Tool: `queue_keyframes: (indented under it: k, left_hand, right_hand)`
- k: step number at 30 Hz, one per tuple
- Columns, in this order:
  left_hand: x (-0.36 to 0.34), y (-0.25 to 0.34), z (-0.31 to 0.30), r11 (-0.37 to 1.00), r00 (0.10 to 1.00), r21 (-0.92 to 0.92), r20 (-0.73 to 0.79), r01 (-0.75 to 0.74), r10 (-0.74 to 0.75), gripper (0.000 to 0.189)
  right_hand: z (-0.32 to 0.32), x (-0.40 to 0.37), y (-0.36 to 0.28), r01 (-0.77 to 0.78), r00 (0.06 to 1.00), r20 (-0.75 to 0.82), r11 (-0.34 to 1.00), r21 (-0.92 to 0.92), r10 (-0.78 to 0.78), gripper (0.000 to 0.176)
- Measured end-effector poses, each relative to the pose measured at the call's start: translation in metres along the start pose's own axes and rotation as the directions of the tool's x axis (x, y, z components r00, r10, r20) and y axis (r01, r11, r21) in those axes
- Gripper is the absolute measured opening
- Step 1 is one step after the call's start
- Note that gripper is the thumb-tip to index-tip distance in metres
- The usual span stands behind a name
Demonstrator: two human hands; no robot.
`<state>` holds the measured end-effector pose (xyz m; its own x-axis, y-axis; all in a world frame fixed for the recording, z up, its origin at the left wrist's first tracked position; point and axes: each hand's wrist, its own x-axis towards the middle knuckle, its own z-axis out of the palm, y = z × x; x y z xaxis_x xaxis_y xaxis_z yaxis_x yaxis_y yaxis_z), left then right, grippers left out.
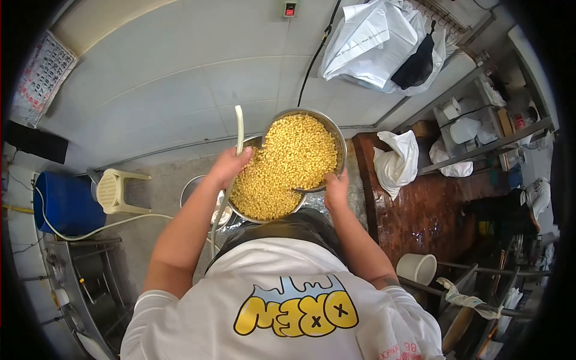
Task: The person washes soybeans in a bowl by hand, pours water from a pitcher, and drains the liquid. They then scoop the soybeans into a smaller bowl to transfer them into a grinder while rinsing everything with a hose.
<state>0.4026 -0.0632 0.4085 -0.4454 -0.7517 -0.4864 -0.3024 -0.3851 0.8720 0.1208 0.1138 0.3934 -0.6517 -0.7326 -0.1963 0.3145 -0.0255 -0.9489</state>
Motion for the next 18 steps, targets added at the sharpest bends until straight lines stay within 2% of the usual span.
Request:
queue_keyframes:
  k: [1, 4, 7, 11, 13, 14, 16, 18]
  left_hand:
    - [-0.006, 0.0, 0.001, 0.999, 0.999, -0.023, 0.024, -0.039, 0.039, 0.054]
    - [-0.019, 0.004, 0.005, 0.996, 0.996, -0.004, -0.009, -0.087, 0.087, 0.055]
    - [-0.027, 0.007, 0.003, 0.995, 0.996, 0.071, -0.034, -0.076, 0.078, 0.056]
    - [-0.021, 0.012, -0.002, 0.998, 0.995, 0.026, -0.073, -0.061, 0.062, 0.055]
    - [-0.014, 0.019, -0.007, 0.997, 0.998, -0.069, -0.055, -0.042, 0.039, 0.055]
    - [-0.011, 0.022, -0.007, 0.997, 0.998, -0.069, -0.053, -0.045, 0.041, 0.055]
    - [-0.004, 0.031, -0.008, 0.959, 0.999, -0.281, -0.016, -0.038, 0.035, 0.052]
    - [-0.002, 0.041, -0.011, 0.949, 1.0, -0.316, 0.023, -0.01, 0.018, 0.05]
  right_hand:
    - [0.001, -0.002, -0.003, -0.007, 0.999, -0.039, 1.0, 0.0, 0.007, 0.061]
    - [0.0, -0.004, -0.012, 0.027, 0.999, -0.031, 0.999, 0.04, -0.026, 0.06]
    - [0.003, -0.005, -0.02, 0.078, 0.997, -0.017, 0.997, 0.016, -0.078, 0.061]
    - [0.008, -0.005, -0.024, 0.17, 0.985, 0.013, 0.985, 0.023, -0.17, 0.059]
    - [0.008, -0.004, -0.024, 0.181, 0.982, 0.081, 0.978, -0.107, -0.173, 0.07]
    - [0.009, -0.005, -0.025, 0.184, 0.981, 0.08, 0.977, -0.106, -0.176, 0.07]
    - [0.015, -0.004, -0.025, 0.24, 0.963, 0.158, 0.961, -0.14, -0.217, 0.072]
    - [0.022, -0.004, -0.024, 0.306, 0.944, 0.187, 0.936, -0.177, -0.273, 0.073]
